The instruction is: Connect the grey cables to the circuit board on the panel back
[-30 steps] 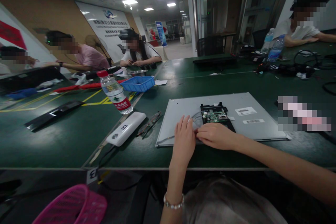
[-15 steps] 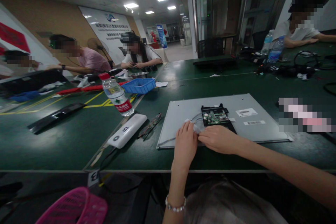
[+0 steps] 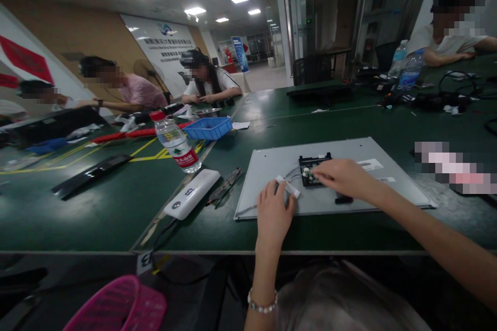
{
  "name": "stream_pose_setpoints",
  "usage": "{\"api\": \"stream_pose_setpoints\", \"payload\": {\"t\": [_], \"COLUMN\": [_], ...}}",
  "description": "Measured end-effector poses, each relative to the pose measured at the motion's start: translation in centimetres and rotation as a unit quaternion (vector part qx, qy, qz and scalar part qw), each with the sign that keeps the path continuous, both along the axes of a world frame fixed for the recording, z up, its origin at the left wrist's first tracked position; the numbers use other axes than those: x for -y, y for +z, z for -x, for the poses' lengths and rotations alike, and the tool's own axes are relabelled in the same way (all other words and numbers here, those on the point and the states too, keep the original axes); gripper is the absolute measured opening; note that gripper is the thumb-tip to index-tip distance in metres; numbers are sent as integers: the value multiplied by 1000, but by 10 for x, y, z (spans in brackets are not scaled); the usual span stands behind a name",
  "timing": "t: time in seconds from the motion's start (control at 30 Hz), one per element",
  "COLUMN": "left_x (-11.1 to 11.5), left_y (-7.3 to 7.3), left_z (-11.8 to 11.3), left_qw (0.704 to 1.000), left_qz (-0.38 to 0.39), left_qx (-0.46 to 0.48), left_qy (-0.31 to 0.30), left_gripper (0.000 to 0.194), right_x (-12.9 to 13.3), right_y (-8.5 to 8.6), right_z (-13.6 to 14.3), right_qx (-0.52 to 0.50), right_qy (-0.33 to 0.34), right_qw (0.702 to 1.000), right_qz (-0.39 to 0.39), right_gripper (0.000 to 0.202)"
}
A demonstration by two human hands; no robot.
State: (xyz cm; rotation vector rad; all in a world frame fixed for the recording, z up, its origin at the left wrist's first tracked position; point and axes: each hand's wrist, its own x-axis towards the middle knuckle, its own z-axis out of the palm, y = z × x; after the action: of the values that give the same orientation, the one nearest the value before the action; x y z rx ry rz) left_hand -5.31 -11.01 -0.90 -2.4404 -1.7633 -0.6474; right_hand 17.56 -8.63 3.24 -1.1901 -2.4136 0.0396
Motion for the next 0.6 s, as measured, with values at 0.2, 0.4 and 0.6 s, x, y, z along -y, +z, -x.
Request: {"api": "stream_pose_setpoints", "payload": {"t": [0.2,0.4,0.6], "left_x": [0,5,2], "left_y": [1,14,16], "left_z": [-2,-9,-14], "left_qw": [999,992,995], "left_qz": [-35,-23,-4], "left_qx": [14,-8,-54], "left_qy": [7,-122,-89], "left_gripper": [44,39,19], "right_x": [-28,-34,-36], "right_y": [1,-11,-16], "right_z": [-62,-69,-69], "right_qx": [-11,-20,-9], "right_qy": [-175,-146,-147], "right_qw": [974,957,947], "right_qz": [146,248,286], "right_gripper": [25,30,20]}}
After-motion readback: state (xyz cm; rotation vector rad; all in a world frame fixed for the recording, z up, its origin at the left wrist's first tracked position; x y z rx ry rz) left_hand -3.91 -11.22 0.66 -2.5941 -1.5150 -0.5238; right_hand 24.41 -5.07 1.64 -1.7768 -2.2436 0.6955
